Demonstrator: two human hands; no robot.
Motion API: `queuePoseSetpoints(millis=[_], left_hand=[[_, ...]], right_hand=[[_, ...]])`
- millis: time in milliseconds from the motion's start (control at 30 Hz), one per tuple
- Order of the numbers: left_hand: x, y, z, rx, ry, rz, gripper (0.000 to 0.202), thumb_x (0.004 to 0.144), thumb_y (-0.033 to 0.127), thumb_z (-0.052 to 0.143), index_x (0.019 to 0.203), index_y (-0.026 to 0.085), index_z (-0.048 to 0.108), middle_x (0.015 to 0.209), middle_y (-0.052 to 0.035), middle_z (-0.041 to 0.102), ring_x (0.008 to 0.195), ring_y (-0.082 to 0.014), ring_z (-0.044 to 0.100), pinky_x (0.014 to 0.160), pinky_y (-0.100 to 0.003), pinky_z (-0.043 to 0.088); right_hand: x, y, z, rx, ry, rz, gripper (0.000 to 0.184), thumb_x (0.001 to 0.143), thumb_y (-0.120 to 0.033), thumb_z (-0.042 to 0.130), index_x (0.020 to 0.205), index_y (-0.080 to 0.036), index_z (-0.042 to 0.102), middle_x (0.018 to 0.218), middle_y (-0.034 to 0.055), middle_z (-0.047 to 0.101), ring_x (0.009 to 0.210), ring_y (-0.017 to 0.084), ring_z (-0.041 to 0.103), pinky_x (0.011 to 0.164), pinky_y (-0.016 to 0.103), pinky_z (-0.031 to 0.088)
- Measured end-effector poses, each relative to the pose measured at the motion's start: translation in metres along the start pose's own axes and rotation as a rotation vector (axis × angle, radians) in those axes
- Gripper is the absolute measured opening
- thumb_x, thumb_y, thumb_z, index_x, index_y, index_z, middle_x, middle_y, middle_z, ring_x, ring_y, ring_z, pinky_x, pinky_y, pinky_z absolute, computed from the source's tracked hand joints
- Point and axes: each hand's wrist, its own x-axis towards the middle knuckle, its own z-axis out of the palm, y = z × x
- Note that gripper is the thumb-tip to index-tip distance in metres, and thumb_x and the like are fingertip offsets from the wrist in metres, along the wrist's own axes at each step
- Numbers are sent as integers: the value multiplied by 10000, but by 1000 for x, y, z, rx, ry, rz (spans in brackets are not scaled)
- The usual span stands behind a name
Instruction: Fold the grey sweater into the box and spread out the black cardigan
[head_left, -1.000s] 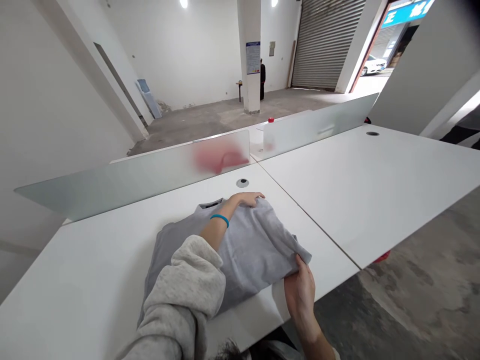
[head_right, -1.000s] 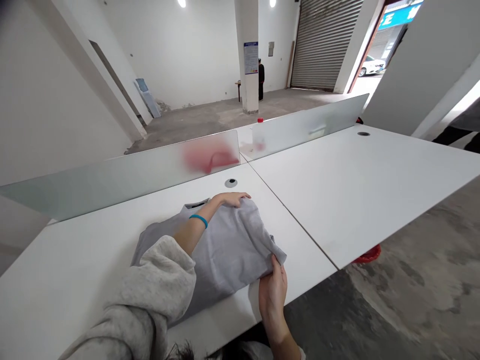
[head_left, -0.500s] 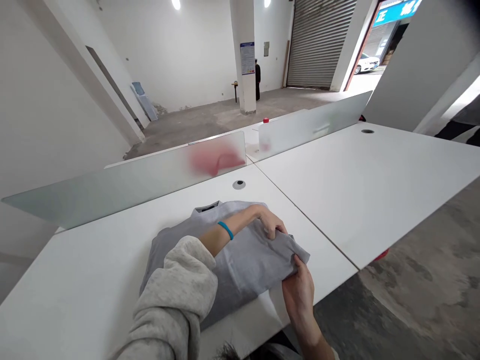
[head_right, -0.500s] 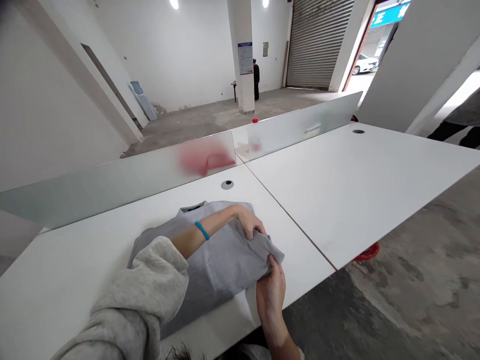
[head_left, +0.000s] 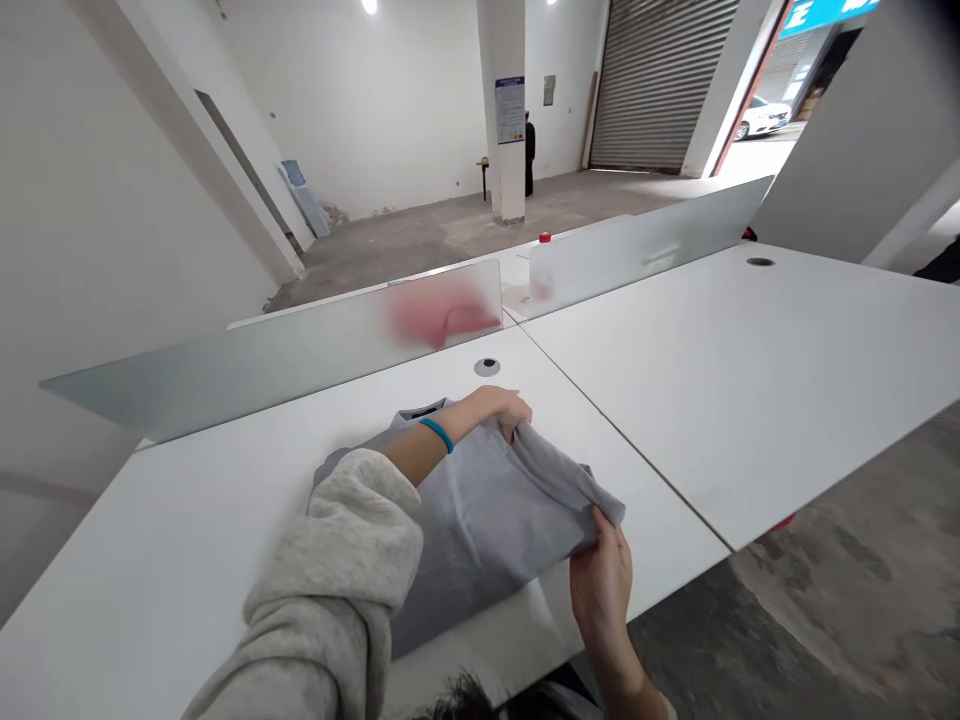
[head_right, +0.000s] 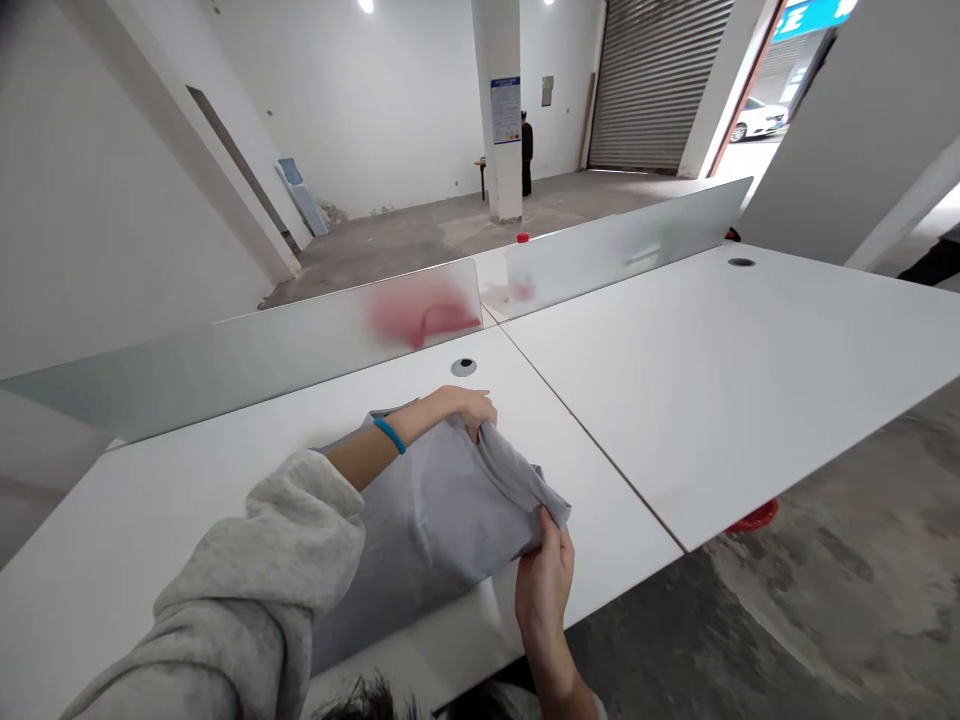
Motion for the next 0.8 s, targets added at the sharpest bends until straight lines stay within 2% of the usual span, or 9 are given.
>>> queuePoseSetpoints(millis=[100, 167, 233, 300, 400, 500, 600, 700, 800], left_hand=[[-26, -1, -16, 94, -34, 67, 144, 583, 105, 679, 546, 232, 623, 575, 31, 624, 847, -207, 596, 1131, -424, 137], [-51, -5, -28, 132, -2, 98, 219, 587, 26, 603, 599, 239, 652, 716, 23, 675, 924, -206, 582, 1137, -415, 75], [-79, -14, -38, 156, 48, 105, 311, 604, -4, 534, 695, 252, 686, 850, 19, 694, 998, -203, 558, 1133, -424, 36], [-110, -26, -44, 196, 119, 101, 382, 630, -9, 487, 785, 261, 708, 931, 11, 694, 1033, -195, 541, 1128, -431, 20], [-158, -46, -40, 273, 257, 89, 410, 692, 9, 437, 842, 261, 723, 993, -10, 689, 1043, -182, 538, 1121, -402, 80], [-206, -65, -21, 289, 390, 56, 433, 770, 31, 373, 868, 262, 725, 1110, -10, 659, 1125, -170, 507, 1104, -361, 162], [-250, -81, 8, 299, 492, -33, 480, 791, 16, 331, 895, 275, 721, 1201, 6, 619, 1210, -156, 450, 1116, -359, 159], [-289, -95, 47, 331, 541, -148, 470, 794, 18, 355, 938, 288, 712, 1242, 11, 599, 1236, -152, 431, 1128, -374, 152], [-319, -106, 92, 343, 543, -265, 443, 818, 48, 387, 1009, 305, 694, 1275, 2, 584, 1229, -153, 447, 1131, -394, 164]], right_hand=[[-6, -5, 12, -206, -149, -171, 476, 811, -417, 555, 1167, -109, 627, 1128, 121, 651, 1092, 246, 569, 945, 387, 444], [-13, -10, 28, -339, -312, -332, 387, 835, -375, 531, 1100, -126, 665, 1101, 108, 663, 1083, 244, 572, 953, 402, 436], [-23, -15, 49, -453, -533, -524, 351, 867, -303, 482, 1144, -163, 647, 1168, 91, 636, 1128, 231, 552, 981, 400, 419], [-34, -15, 73, -559, -739, -742, 403, 888, -222, 415, 1259, -195, 570, 1275, 74, 573, 1215, 209, 495, 1023, 390, 388], [-53, -2, 104, -730, -936, -1033, 502, 877, -143, 355, 1369, -155, 450, 1360, 87, 497, 1326, 196, 372, 1072, 403, 335], [-76, 24, 125, -889, -1107, -1187, 532, 866, -130, 340, 1392, -78, 403, 1398, 118, 450, 1371, 210, 290, 1110, 433, 269], [-99, 51, 133, -1029, -1285, -1233, 535, 876, -141, 344, 1407, -76, 380, 1427, 124, 409, 1380, 209, 269, 1121, 438, 244], [-118, 74, 131, -1092, -1433, -1248, 517, 892, -158, 367, 1405, -99, 386, 1432, 112, 406, 1370, 201, 289, 1122, 422, 249], [-131, 97, 122, -1127, -1570, -1251, 494, 906, -191, 406, 1392, -106, 397, 1426, 115, 415, 1354, 212, 317, 1109, 427, 271]])
